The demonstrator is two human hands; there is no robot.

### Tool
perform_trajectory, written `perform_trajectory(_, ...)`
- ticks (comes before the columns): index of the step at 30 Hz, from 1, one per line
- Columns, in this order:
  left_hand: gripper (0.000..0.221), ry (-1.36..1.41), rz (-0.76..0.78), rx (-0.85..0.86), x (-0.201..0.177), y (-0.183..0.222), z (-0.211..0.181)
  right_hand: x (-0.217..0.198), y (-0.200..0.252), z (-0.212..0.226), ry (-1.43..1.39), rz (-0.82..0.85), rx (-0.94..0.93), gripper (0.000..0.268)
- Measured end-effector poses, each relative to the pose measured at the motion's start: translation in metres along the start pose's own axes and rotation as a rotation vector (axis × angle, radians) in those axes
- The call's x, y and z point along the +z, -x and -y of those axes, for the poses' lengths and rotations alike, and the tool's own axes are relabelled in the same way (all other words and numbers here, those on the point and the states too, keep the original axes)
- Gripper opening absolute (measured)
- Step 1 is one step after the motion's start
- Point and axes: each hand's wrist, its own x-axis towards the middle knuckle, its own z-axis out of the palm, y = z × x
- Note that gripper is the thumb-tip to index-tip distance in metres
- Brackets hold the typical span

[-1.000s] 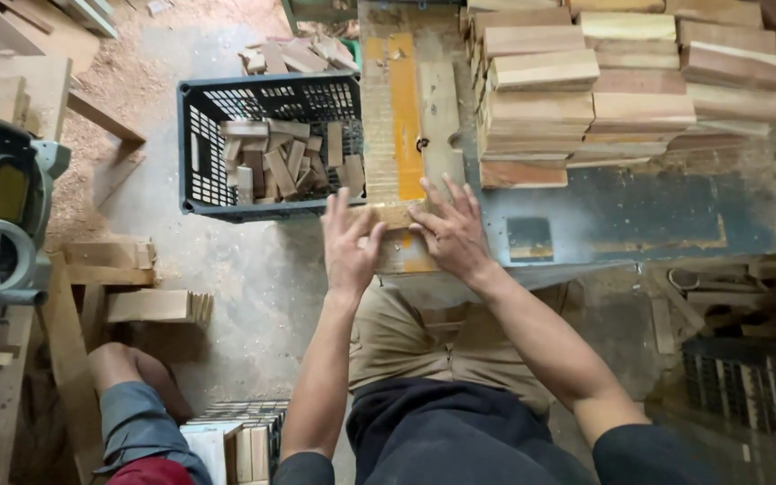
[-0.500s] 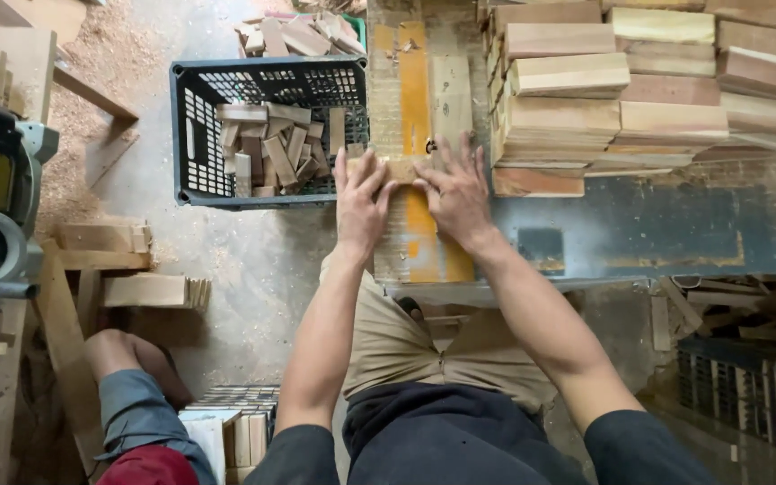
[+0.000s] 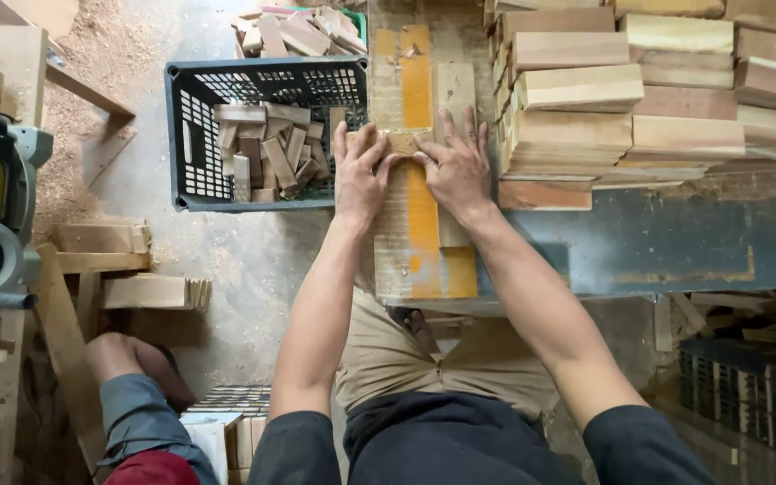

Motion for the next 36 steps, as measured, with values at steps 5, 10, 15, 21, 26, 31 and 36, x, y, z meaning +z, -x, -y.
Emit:
perform_trajectory(5, 0.041, -0.111, 0.054, -0.012, 0.013, -0.032, 0.013, 0.008, -0.035, -0.004, -0.018, 0.028, 0.087, 0.033)
perform_trajectory(10, 0.037, -0.274, 0.15, -0.105, 0.022, -0.062, 0.016, 0.007, -0.064, -0.001, 0.006, 0.111, 0.208, 0.035)
perform_trajectory(15, 0.036, -0.406, 0.282, -0.133, 0.023, -0.077, 0.014, -0.016, -0.074, 0.015, 0.063, 0.271, 0.28, 0.038)
perform_trajectory(21, 0.041, -0.229, 0.297, -0.097, 0.021, -0.062, 0.049, 0.023, -0.046, -0.023, -0.089, 0.078, -0.002, 0.054)
perform_trajectory(26, 0.019, 0.304, 0.13, -0.143, -0.065, -0.015, -0.028, -0.082, 0.008, 0.022, -0.477, 0.048, -0.064, 0.068)
perform_trajectory(31, 0.023, 0.672, 0.215, -0.465, -0.134, 0.043, -0.095, -0.106, 0.064, 0.03, -0.793, 0.142, 0.146, 0.052)
perform_trajectory(36, 0.041, 1.283, 0.138, -0.876, -0.142, 0.089, -0.08, -0.088, 0.107, 0.009, -1.275, 0.309, 0.226, 0.063)
